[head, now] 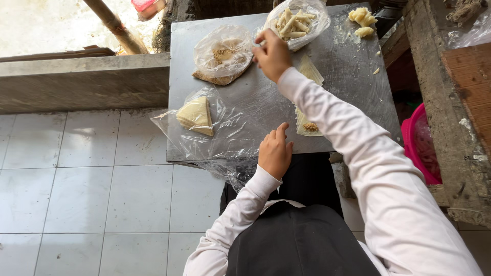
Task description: The person prepares dumplings on a metal table by scooping a brown filling onto thin dough wrappers and folding them into triangles.
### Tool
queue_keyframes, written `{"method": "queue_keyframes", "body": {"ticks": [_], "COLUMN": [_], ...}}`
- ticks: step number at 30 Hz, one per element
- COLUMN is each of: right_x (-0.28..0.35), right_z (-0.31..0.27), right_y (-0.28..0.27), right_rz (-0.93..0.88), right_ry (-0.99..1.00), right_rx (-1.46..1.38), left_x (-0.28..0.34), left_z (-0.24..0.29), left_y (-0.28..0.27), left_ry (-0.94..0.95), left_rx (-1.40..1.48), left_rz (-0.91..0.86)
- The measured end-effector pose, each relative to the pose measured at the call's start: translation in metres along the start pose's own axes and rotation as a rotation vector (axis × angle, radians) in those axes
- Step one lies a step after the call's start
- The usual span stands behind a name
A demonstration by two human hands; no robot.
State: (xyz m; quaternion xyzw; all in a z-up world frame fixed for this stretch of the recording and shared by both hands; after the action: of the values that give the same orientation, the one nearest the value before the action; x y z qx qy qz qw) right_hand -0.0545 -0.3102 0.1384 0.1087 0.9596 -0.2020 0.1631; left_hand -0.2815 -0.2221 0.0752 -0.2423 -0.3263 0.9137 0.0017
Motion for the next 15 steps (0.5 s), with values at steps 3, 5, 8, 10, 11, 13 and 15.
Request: {"method": "queue_keyframes", "body": {"ticks": [3,5,8,10,11,13,15], "right_x": [-0.012,-0.008,0.020,0.056,0.076,0.123,0.166], "right_z": [-0.021,-0.031,-0.040,-0.038,-0.030,-0.013,0.004], "right_y": [0.021,0.007,-0.038,-0.092,-0.118,-0.159,-0.177], "right_rz": [0.015,-0.059,-0.060,0.068,0.101,0.185,0.249], "right_ry": [-0.086,0.002,-0.158,-0.398,-0.330,-0.219,-0.097], "right_rx": [0.287,0.234,0.277,0.392,0.394,0.445,0.477], "left_x": [0.003,0.000,-0.005,-0.011,-0.015,-0.021,-0.025], "left_z": [-0.005,-0.007,-0.005,-0.001,0.001,0.008,0.011], "left_y": [-0.008,-0.009,-0.004,0.003,0.008,0.017,0.024], "left_ry": [-0.006,0.006,0.013,0.009,0.005,0.011,0.025], "left_rx": [-0.021,-0.044,-0.100,-0.144,-0.165,-0.206,-0.250], "left_rz": [0.005,0.008,0.002,0.001,0.003,0.015,0.040]}}
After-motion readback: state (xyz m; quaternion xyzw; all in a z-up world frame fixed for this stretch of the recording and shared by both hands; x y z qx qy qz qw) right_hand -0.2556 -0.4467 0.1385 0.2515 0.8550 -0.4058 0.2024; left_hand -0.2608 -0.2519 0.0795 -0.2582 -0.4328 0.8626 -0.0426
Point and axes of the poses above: each hand's wrist, its own x-axis away from the middle knuckle, its own y-axis out of the palm, z = x × y, the point moved 4 cm from there along -x, towards the middle knuckle, and after that the axes turned 8 degrees about z, right-handed, at the moved point
